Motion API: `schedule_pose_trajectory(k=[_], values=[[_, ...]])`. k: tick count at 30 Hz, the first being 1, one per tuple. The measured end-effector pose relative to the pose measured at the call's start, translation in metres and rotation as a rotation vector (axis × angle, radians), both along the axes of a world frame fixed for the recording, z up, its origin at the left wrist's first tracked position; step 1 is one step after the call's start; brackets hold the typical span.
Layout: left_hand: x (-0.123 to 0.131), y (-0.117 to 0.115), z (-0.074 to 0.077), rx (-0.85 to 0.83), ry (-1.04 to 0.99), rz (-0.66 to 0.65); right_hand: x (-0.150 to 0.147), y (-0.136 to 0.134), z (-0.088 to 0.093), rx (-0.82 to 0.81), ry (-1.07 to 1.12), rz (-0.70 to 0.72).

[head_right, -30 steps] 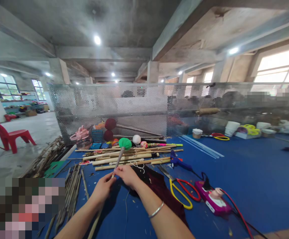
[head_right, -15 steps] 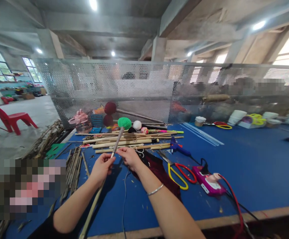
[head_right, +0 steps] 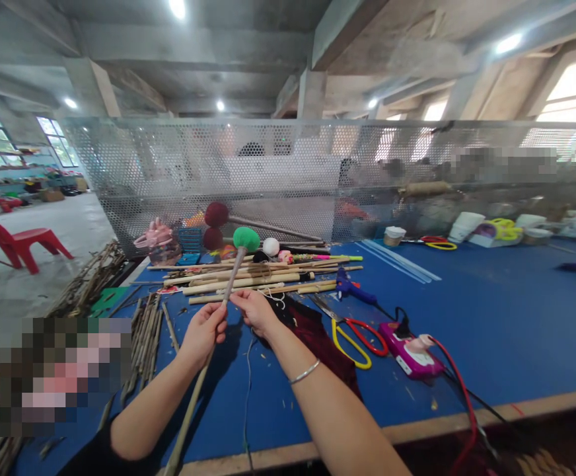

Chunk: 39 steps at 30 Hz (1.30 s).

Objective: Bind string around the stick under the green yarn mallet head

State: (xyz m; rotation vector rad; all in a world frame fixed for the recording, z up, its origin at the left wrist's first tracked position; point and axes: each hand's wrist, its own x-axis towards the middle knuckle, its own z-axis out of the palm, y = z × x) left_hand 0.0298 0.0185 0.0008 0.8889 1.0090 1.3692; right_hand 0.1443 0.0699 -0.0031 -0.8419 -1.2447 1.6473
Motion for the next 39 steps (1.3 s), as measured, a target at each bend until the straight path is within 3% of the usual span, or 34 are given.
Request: schedule_pose_trajectory(k=[6, 10, 16, 21, 24, 26, 31, 36, 39], values=[[0.006, -0.003, 0.0, 0.0, 0.014, -0.022, 0.003, 0.001, 0.001, -0.031, 0.013, 0.145], [0.005, -0.004, -0.005, -0.088, 0.159, -0.037, -0.002, 0.004, -0.004, 0.054, -0.073, 0.014], [0.001, 0.003, -0.015, -0.026, 0.324, 0.158, -0.011, 0.008, -0.01, 0.137, -0.134, -0.111], [-0.002, 0.007, -0.009, -0.056, 0.127, 0.023, -0.002, 0.011, -0.007, -0.001, -0.048, 0.11], [-0.002, 0.006, -0.01, -0.111, 0.116, -0.095, 0.002, 0.011, -0.007, 0.0, -0.006, 0.124], [-0.003, 0.007, -0.014, -0.104, 0.201, -0.09, 0.001, 0.01, -0.008, 0.01, -0.048, 0.083], [-0.006, 0.009, -0.018, 0.019, 0.401, 0.102, -0.003, 0.009, -0.008, 0.035, -0.111, 0.047], [-0.002, 0.005, -0.008, -0.062, 0.155, -0.02, 0.0, 0.009, -0.005, 0.032, 0.015, 0.166], [0.0, 0.004, -0.009, -0.11, 0.108, -0.11, 0.001, 0.009, -0.004, 0.052, -0.039, 0.145]])
